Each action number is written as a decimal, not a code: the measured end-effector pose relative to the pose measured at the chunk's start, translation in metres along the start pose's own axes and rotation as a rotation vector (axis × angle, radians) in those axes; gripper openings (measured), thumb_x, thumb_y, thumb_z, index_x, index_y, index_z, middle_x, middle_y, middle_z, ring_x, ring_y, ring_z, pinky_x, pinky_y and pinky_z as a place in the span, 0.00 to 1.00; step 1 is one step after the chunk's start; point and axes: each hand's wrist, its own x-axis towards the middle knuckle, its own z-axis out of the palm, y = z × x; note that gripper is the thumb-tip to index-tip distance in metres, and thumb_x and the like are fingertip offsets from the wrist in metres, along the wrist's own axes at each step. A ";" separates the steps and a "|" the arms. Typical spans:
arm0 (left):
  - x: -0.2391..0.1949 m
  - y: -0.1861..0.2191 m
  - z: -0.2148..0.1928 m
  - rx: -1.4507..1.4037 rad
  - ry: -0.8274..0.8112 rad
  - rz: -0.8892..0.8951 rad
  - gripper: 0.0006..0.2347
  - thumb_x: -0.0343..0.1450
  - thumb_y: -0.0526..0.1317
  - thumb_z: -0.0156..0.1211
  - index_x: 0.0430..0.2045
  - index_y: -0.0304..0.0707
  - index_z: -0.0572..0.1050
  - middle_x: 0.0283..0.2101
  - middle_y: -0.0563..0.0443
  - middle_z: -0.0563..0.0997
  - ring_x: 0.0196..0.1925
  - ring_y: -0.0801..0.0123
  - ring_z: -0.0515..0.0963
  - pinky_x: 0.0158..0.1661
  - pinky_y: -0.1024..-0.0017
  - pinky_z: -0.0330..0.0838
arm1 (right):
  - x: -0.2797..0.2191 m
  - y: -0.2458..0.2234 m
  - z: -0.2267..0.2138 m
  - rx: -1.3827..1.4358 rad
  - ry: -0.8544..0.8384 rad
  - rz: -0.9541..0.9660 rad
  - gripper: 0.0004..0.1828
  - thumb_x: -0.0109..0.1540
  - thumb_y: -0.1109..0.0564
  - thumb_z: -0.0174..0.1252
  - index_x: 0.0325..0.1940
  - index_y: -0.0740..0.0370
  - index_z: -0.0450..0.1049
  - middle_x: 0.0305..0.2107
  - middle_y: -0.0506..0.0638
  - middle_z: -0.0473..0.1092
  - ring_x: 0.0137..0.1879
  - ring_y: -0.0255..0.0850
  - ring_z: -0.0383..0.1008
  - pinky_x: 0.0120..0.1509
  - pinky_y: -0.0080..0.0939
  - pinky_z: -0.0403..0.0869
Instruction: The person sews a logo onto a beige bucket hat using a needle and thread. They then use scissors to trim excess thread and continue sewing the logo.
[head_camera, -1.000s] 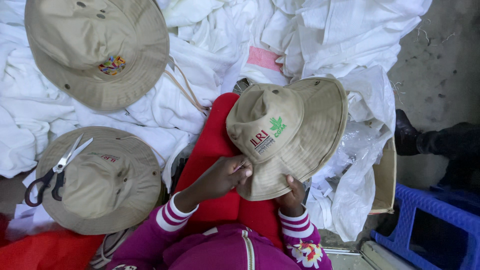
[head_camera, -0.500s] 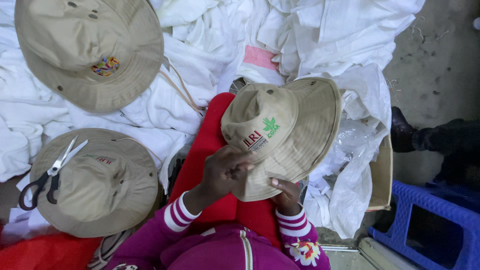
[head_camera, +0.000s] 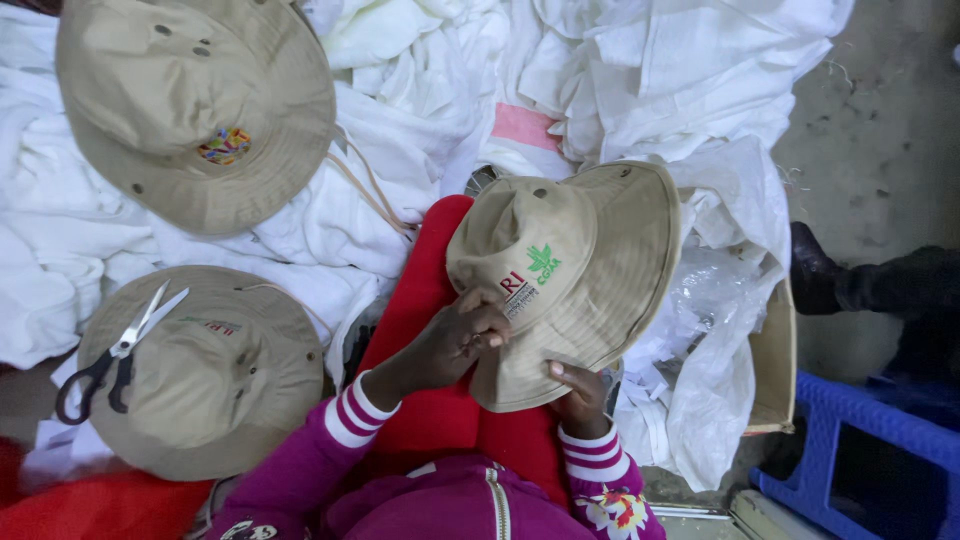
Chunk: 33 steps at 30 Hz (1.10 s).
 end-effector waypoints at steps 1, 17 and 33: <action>0.004 0.010 -0.003 -0.092 0.000 -0.006 0.08 0.81 0.40 0.50 0.37 0.39 0.76 0.47 0.42 0.73 0.30 0.58 0.80 0.33 0.62 0.79 | 0.000 0.000 0.001 0.011 -0.004 0.014 0.32 0.66 0.57 0.46 0.73 0.76 0.59 0.56 0.78 0.72 0.54 0.65 0.79 0.64 0.77 0.71; -0.043 -0.031 -0.006 0.650 0.051 -0.170 0.10 0.71 0.33 0.55 0.45 0.32 0.71 0.29 0.40 0.74 0.28 0.46 0.81 0.30 0.54 0.80 | 0.003 0.000 0.009 -0.034 0.049 0.017 0.29 0.67 0.60 0.45 0.71 0.78 0.62 0.57 0.77 0.72 0.55 0.64 0.78 0.67 0.77 0.68; -0.040 -0.001 0.021 0.615 0.128 -0.084 0.21 0.79 0.42 0.54 0.70 0.48 0.70 0.40 0.48 0.72 0.37 0.55 0.78 0.40 0.57 0.81 | -0.001 -0.033 0.126 0.185 0.002 0.126 0.30 0.71 0.44 0.45 0.66 0.71 0.70 0.58 0.71 0.73 0.61 0.64 0.75 0.70 0.73 0.71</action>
